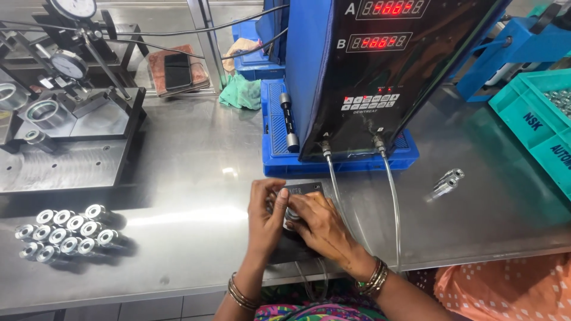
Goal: The recorder is inspecting small cylindrical metal parts using a digital measuring device on a fabrication floor.
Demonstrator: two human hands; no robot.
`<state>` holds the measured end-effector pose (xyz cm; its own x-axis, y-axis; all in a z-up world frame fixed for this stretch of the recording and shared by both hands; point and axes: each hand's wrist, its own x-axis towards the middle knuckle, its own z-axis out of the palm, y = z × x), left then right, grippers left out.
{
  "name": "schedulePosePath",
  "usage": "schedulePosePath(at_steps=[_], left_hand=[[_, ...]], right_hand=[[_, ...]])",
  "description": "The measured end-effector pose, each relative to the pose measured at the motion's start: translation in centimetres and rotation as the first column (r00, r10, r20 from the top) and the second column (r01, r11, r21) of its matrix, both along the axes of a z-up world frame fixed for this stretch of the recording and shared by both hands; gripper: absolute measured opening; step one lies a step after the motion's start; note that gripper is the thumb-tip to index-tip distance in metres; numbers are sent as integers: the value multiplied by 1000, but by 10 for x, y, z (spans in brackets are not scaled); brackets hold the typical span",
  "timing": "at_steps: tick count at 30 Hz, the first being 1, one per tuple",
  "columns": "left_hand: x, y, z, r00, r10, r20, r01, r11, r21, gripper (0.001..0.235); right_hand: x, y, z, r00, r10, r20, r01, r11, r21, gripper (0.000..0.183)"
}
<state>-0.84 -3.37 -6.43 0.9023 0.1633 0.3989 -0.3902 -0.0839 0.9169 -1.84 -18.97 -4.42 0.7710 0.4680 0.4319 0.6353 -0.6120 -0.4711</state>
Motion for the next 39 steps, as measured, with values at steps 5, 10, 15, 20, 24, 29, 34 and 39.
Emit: schedulePosePath(at_steps=[5,10,15,20,24,29,34,39], left_hand=[[1,-1,-36,995,-21,-93,12,994,-106,23],[0,3,-28,941,-85,-327,-18,954,-300,28],[-7,0,-34,987,27,-155,-15,997,79,26],[-13,-13,-10,993,49,105,-93,879,467,40],[-12,-13,-8,997,53,52,-72,876,477,33],[-14,-13,-5,996,54,65,-77,893,443,37],[-14,-1,0,999,-39,-29,48,884,464,40],[-5,25,3,903,-428,22,364,793,489,36]], right_hand=[[1,2,9,1000,-3,-30,1,996,-93,58],[-5,3,13,1000,-3,-30,-1,991,-136,60],[11,-32,33,988,-42,-147,76,970,231,51],[83,-207,14,713,-677,183,681,731,45,37],[128,-366,-93,538,-823,181,810,446,-380,69],[123,-384,-139,486,-867,-110,811,494,-312,53],[92,-330,-122,372,-921,-118,812,384,-439,47],[50,-262,-99,440,-898,9,783,379,-493,43]])
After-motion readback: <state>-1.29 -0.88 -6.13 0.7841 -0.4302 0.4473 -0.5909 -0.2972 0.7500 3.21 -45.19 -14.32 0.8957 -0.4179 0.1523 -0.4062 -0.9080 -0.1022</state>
